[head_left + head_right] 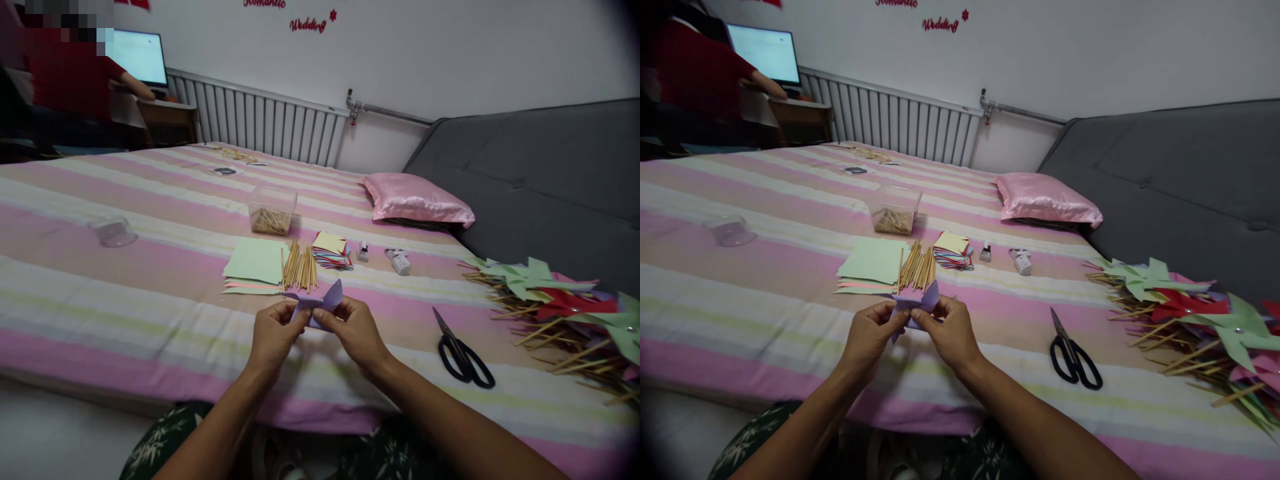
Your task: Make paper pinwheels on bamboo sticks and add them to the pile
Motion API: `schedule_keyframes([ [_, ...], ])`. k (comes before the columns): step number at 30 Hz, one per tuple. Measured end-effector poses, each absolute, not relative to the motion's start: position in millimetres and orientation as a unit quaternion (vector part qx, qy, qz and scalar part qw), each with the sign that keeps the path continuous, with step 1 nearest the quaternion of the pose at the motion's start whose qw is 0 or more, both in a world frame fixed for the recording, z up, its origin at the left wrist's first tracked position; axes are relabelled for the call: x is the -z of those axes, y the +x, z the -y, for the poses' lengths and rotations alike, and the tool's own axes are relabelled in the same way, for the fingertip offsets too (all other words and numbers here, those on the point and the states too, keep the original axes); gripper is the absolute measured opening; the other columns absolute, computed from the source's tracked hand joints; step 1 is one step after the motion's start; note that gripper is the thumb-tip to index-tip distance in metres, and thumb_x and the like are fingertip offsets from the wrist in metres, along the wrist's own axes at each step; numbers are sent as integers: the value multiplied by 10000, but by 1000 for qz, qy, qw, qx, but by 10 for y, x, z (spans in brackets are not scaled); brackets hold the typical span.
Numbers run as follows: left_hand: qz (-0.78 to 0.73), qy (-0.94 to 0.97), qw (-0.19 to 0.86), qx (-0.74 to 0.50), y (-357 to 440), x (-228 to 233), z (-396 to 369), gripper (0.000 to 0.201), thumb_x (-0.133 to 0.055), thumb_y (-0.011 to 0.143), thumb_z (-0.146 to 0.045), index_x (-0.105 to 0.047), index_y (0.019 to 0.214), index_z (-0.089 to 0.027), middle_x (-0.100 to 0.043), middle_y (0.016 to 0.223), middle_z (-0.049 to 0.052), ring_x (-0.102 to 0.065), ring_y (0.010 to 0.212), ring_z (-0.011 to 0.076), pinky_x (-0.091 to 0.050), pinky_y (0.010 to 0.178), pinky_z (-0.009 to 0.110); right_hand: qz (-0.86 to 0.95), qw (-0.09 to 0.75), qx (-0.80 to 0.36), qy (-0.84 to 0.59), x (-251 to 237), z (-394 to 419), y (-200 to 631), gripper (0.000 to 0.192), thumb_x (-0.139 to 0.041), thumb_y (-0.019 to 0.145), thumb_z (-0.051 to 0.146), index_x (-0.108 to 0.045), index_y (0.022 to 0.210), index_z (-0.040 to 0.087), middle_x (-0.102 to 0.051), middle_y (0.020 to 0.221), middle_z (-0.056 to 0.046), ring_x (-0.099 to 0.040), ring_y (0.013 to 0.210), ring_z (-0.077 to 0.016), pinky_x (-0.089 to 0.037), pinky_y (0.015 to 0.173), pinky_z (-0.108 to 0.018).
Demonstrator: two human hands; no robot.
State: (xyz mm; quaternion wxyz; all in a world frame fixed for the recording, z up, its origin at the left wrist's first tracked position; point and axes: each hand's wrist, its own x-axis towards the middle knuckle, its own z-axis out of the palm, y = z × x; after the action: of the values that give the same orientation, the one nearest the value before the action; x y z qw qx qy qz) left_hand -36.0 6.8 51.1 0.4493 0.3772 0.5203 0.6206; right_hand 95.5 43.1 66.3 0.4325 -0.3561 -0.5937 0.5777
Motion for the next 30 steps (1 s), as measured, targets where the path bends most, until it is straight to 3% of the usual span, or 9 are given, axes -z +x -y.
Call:
schedule_keyframes([
  [14,-503,362,469,-629,-326,-555,-39,189,-726,617,-307,-652,596,-135,-598,530,-8,-523,498,103,-398,501,198,585,413,-609,-340,-679,-425,961,266,-698,684,352,-678,859,153,-698,867,-73,-632,816,-230,-506,780,-389],
  [30,-513,384,436,-632,-318,-528,-20,189,-710,649,-312,-662,676,-132,-641,605,11,-568,549,120,-453,548,217,579,402,-619,-348,-698,-417,952,262,-701,668,385,-646,766,149,-668,746,-32,-593,672,-160,-473,652,-277],
])
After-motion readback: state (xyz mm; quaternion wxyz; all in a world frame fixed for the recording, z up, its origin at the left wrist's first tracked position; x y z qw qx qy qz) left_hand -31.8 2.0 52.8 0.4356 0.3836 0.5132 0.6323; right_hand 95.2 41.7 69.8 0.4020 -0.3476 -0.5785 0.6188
